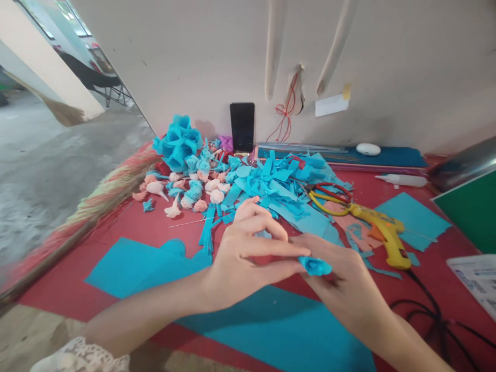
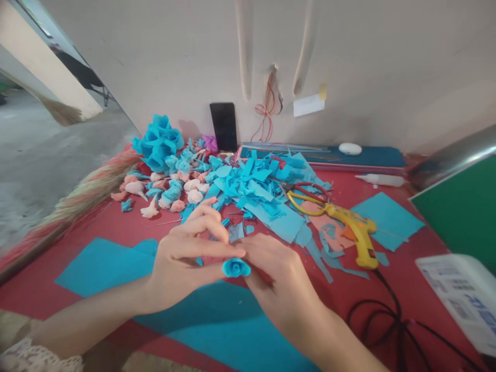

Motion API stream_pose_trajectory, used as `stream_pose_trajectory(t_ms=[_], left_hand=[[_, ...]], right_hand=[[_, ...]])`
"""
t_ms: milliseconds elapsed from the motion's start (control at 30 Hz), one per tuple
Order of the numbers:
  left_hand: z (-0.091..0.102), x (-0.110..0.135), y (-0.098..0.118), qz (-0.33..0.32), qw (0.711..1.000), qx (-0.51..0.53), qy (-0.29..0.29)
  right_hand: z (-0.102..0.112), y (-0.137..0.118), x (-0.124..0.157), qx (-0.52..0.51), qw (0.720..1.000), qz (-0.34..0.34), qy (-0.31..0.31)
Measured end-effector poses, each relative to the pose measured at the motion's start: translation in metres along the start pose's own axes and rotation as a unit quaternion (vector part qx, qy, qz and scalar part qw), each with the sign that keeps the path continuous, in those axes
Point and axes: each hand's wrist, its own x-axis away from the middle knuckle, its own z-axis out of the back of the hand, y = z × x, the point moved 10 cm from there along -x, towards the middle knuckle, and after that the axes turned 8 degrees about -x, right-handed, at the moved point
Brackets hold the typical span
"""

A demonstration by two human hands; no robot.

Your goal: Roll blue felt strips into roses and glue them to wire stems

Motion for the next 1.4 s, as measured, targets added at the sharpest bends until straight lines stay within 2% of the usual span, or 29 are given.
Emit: stream_pose_trajectory(t_ms=[300,600,867,1100,1400], left_hand=[[-0.001,0.001,0.001,-0.007,0.999,-0.05,-0.009],[0.003,-0.002,0.006,-0.015,0.998,-0.052,0.022],[0.001,-0.005,0.009,-0.009,0.999,-0.003,-0.032],[0.004,-0.005,0.013,-0.032,0.999,-0.034,-0.012],[0.004,-0.004,0.014,-0.022,0.997,-0.069,-0.012]], right_hand=[[0.005,-0.002,0.002,0.004,1.0,0.01,0.024],[0.009,-0.005,0.002,0.016,0.999,0.018,0.034],[0.0,-0.008,-0.002,0.021,0.999,0.036,-0.012],[0.001,-0.01,-0.001,0.03,0.999,0.037,-0.009],[0.003,-0.011,0.002,0.034,0.998,0.053,-0.001]])
